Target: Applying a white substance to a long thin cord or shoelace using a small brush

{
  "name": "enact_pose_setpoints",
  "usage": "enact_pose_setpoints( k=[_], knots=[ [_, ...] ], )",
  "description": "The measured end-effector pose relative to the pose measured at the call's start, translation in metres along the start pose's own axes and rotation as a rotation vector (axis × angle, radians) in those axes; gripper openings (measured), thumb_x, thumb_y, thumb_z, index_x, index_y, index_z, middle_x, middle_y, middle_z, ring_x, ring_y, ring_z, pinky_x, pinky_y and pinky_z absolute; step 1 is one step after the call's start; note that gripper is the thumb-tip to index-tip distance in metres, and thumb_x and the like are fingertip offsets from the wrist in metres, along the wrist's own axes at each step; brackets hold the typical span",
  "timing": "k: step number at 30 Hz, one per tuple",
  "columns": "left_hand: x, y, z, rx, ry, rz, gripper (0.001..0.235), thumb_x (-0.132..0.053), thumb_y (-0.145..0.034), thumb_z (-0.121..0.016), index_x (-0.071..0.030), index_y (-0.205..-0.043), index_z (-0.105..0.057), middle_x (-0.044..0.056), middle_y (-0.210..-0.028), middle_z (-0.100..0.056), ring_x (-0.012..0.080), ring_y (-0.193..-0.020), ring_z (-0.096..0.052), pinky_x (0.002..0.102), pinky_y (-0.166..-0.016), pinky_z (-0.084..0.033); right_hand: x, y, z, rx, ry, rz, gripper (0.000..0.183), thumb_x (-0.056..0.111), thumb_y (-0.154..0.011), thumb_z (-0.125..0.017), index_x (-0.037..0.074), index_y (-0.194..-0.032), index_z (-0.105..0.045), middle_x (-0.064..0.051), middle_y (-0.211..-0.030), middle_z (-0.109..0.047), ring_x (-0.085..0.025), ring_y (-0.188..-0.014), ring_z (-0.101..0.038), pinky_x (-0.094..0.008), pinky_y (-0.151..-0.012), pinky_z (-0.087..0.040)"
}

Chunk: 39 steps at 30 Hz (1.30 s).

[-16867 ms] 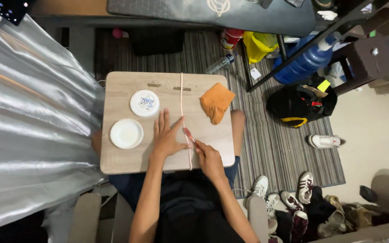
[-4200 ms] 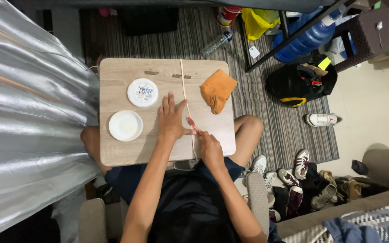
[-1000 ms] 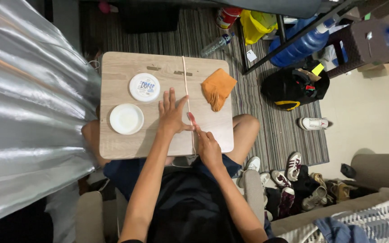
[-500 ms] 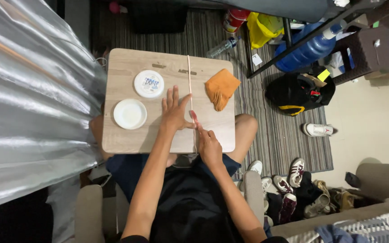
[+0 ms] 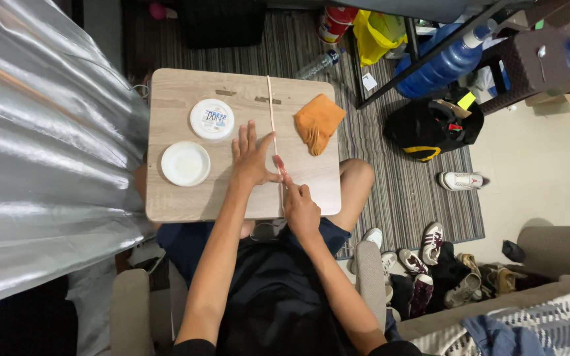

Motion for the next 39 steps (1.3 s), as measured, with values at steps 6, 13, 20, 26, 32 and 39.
enact_pose_setpoints(
  k=[6, 13, 20, 26, 32, 39],
  knots=[
    [0.000, -0.001, -0.003, -0.014, -0.022, -0.008, 0.125, -0.054, -0.059, -0.094, -0.034, -0.161, -0.025, 0.020, -0.170, 0.011, 0.0379, -0.157, 0.011, 0.057, -0.126, 0.002, 0.010, -0.001, 0.010, -0.140, 0.166, 0.023, 0.035, 0.027, -0.099, -0.056, 0.033, -0.131, -0.066, 0.002, -0.084, -0.050, -0.024, -0.047, -0.065, -0.039, -0.044, -0.056],
    [-0.007, -0.005, -0.004, -0.037, -0.004, -0.036, 0.128, -0.063, -0.055, -0.092, -0.032, -0.160, -0.027, 0.021, -0.170, 0.010, 0.0394, -0.157, 0.009, 0.059, -0.126, -0.001, 0.005, -0.018, 0.017, -0.332, 0.067, 0.033, 0.035, 0.032, -0.097, -0.058, 0.032, -0.131, -0.069, 0.005, -0.081, -0.049, -0.022, -0.050, -0.063, -0.035, -0.042, -0.053],
    [-0.004, -0.020, -0.017, -0.057, 0.006, -0.014, 0.131, -0.067, -0.053, -0.091, -0.032, -0.161, -0.025, 0.021, -0.169, 0.012, 0.0395, -0.157, 0.010, 0.061, -0.126, -0.001, -0.014, -0.023, 0.014, -0.411, -0.045, 0.133, 0.040, 0.023, -0.098, -0.057, 0.028, -0.136, -0.067, 0.008, -0.084, -0.053, -0.016, -0.057, -0.064, -0.026, -0.048, -0.052],
    [-0.006, -0.016, -0.014, -0.052, -0.007, -0.021, 0.130, -0.067, -0.053, -0.091, -0.031, -0.160, -0.027, 0.022, -0.169, 0.010, 0.0408, -0.157, 0.009, 0.060, -0.126, -0.002, -0.013, -0.024, 0.023, -0.316, -0.058, 0.090, 0.038, 0.026, -0.099, -0.058, 0.032, -0.136, -0.067, 0.008, -0.083, -0.052, -0.018, -0.061, -0.065, -0.027, -0.052, -0.054],
    [-0.012, -0.010, -0.006, -0.033, -0.016, -0.010, 0.129, -0.062, -0.054, -0.093, -0.032, -0.161, -0.026, 0.022, -0.169, 0.012, 0.0394, -0.157, 0.009, 0.061, -0.125, -0.003, -0.031, -0.020, 0.024, 0.053, -0.255, -0.041, 0.029, 0.029, -0.102, -0.057, 0.026, -0.127, -0.072, -0.008, -0.079, -0.063, -0.039, -0.073, -0.071, -0.049, -0.060, -0.059],
    [-0.020, -0.002, 0.010, 0.000, -0.109, -0.010, 0.125, -0.066, -0.060, -0.088, -0.032, -0.161, -0.025, 0.023, -0.169, 0.006, 0.0384, -0.157, 0.004, 0.057, -0.122, -0.007, -0.028, -0.019, 0.026, 0.055, -0.235, -0.013, 0.026, 0.028, -0.103, -0.057, 0.025, -0.124, -0.073, -0.005, -0.075, -0.062, -0.037, -0.067, -0.071, -0.048, -0.054, -0.060]
  ],
)
Point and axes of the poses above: each hand's wrist, its own y-axis away from the middle knuckle, its own z-axis out of the back of the hand, x = y × z, the point moved 7 cm from there along -y, towards the middle knuckle
